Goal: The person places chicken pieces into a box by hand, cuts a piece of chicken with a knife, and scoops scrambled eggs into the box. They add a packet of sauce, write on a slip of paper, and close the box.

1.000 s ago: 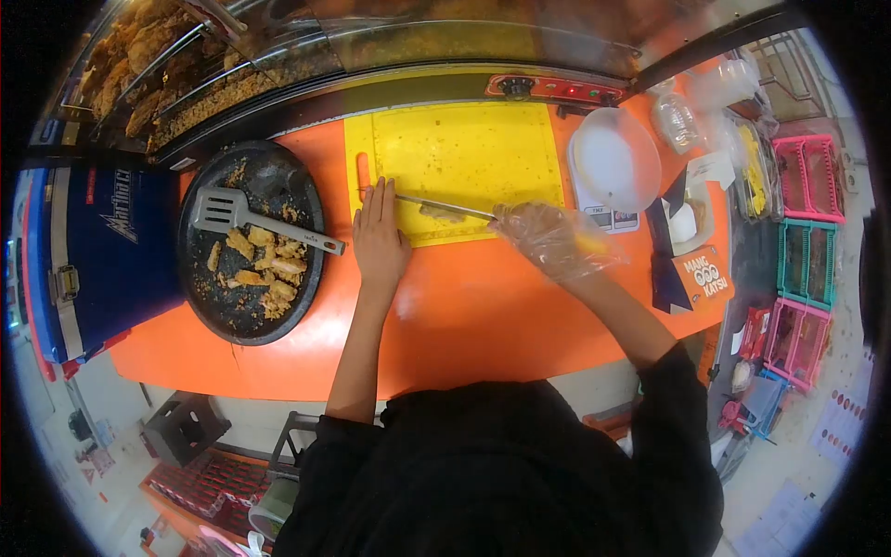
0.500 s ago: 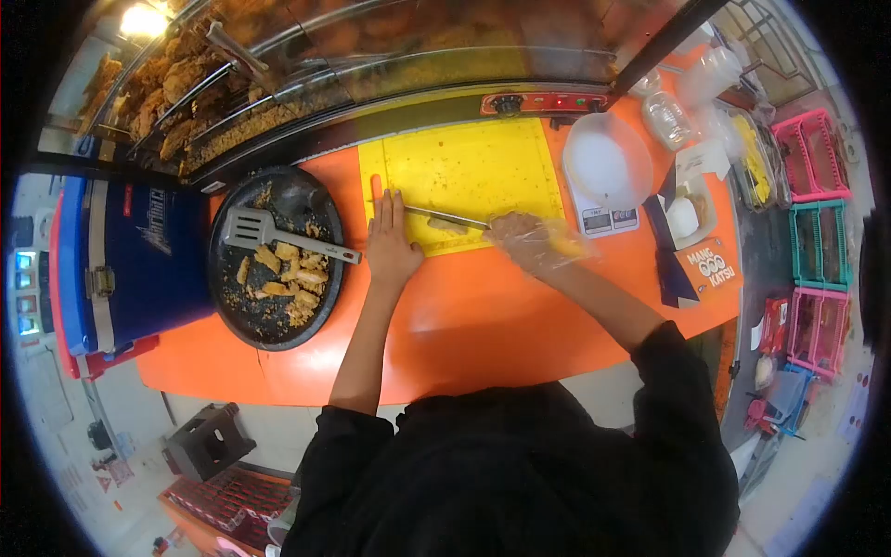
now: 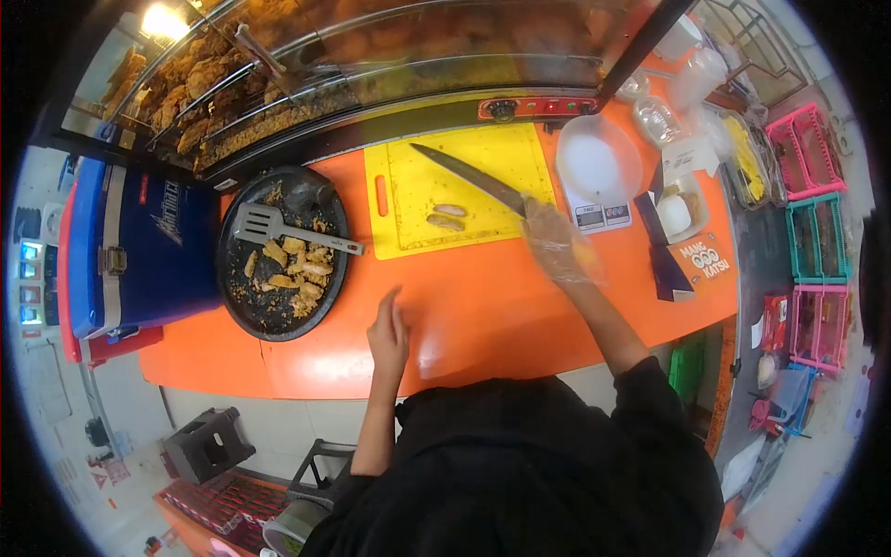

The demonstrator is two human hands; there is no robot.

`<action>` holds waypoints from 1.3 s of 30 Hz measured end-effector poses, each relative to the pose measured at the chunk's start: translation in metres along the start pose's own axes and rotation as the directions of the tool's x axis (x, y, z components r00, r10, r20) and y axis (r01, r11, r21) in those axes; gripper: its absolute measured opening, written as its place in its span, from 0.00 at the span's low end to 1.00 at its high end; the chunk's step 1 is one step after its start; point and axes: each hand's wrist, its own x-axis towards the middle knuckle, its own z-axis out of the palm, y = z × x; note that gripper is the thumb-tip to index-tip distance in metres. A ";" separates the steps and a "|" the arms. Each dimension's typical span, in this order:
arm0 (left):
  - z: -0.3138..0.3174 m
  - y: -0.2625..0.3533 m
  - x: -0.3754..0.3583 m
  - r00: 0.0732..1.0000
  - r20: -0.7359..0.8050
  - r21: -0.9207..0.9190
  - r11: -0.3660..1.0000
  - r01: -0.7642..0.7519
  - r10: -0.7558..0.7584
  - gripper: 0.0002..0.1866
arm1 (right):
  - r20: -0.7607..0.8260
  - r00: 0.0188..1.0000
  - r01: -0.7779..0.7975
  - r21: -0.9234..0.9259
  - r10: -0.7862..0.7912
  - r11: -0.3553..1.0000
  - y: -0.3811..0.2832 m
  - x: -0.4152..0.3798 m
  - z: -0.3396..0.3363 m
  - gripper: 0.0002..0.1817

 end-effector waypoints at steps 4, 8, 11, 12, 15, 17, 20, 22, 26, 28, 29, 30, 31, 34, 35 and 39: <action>-0.019 -0.047 -0.072 0.975 -0.215 -0.017 0.999 0.044 -0.047 0.10 | -0.250 0.963 0.038 -0.252 -0.103 0.967 0.002 -0.009 0.022 0.27; -0.057 -0.070 -0.102 0.894 -0.427 0.099 0.975 0.196 -0.136 0.12 | -0.564 0.825 -0.039 -0.126 -0.039 0.991 -0.017 -0.006 0.006 0.28; -0.072 -0.096 -0.108 0.634 -0.710 -0.116 0.939 0.324 -0.307 0.12 | -0.189 0.982 0.174 0.904 0.001 0.392 -0.049 0.001 0.038 0.27; -0.076 -0.102 -0.104 0.585 -0.752 -0.173 0.948 0.268 -0.303 0.14 | -0.189 0.982 0.174 0.904 -0.001 0.390 -0.061 0.000 0.039 0.27; -0.081 -0.122 -0.090 0.593 -0.761 -0.244 0.963 0.115 -0.263 0.21 | -0.283 0.921 0.261 -0.065 -0.269 0.963 -0.086 -0.002 0.048 0.25; -0.080 -0.113 -0.078 0.683 -0.709 -0.170 0.982 0.079 -0.178 0.30 | -0.386 0.880 0.295 -0.012 -0.277 0.955 -0.092 0.006 0.066 0.23; -0.070 -0.089 -0.060 0.716 -0.692 -0.050 0.996 0.079 -0.092 0.34 | -0.374 0.899 0.254 0.024 -0.227 0.967 -0.089 0.000 0.040 0.23; -0.069 -0.095 -0.064 0.781 -0.617 0.016 0.991 0.136 -0.098 0.37 | -0.338 0.898 0.287 -0.035 -0.282 0.957 -0.085 -0.008 0.013 0.24; -0.063 -0.123 -0.078 0.773 -0.614 0.202 0.916 0.348 -0.158 0.33 | -0.369 0.868 0.237 -0.283 -0.334 0.929 -0.083 -0.007 0.014 0.28; -0.063 -0.132 -0.089 0.783 -0.600 0.291 0.869 0.401 -0.160 0.33 | -0.477 0.799 0.285 -0.234 -0.365 0.929 -0.078 -0.007 0.006 0.29; -0.062 -0.132 -0.091 0.771 -0.619 0.312 0.852 0.420 -0.153 0.33 | -0.582 0.716 0.338 -0.193 -0.384 0.921 -0.073 -0.005 -0.005 0.29; -0.059 -0.130 -0.092 0.758 -0.636 0.331 0.835 0.439 -0.146 0.33 | -0.585 0.715 0.331 -0.198 -0.382 0.923 -0.069 -0.010 -0.020 0.29; -0.058 -0.128 -0.094 0.759 -0.635 0.328 0.840 0.433 -0.144 0.33 | -0.483 0.776 0.328 -0.240 -0.405 0.914 -0.065 -0.021 -0.037 0.28; -0.050 -0.119 -0.101 0.754 -0.631 0.336 0.812 0.476 -0.181 0.33 | -0.492 0.759 0.391 -0.180 -0.427 0.903 -0.050 -0.026 -0.096 0.23; -0.047 -0.119 -0.102 0.765 -0.618 0.354 0.805 0.476 -0.180 0.33 | -0.605 0.681 0.465 -0.079 -0.413 0.882 -0.043 -0.028 -0.107 0.19; -0.030 -0.113 -0.106 0.837 -0.538 0.443 0.811 0.382 -0.100 0.33 | -0.751 0.645 0.575 0.356 -0.141 0.737 -0.008 -0.050 -0.123 0.19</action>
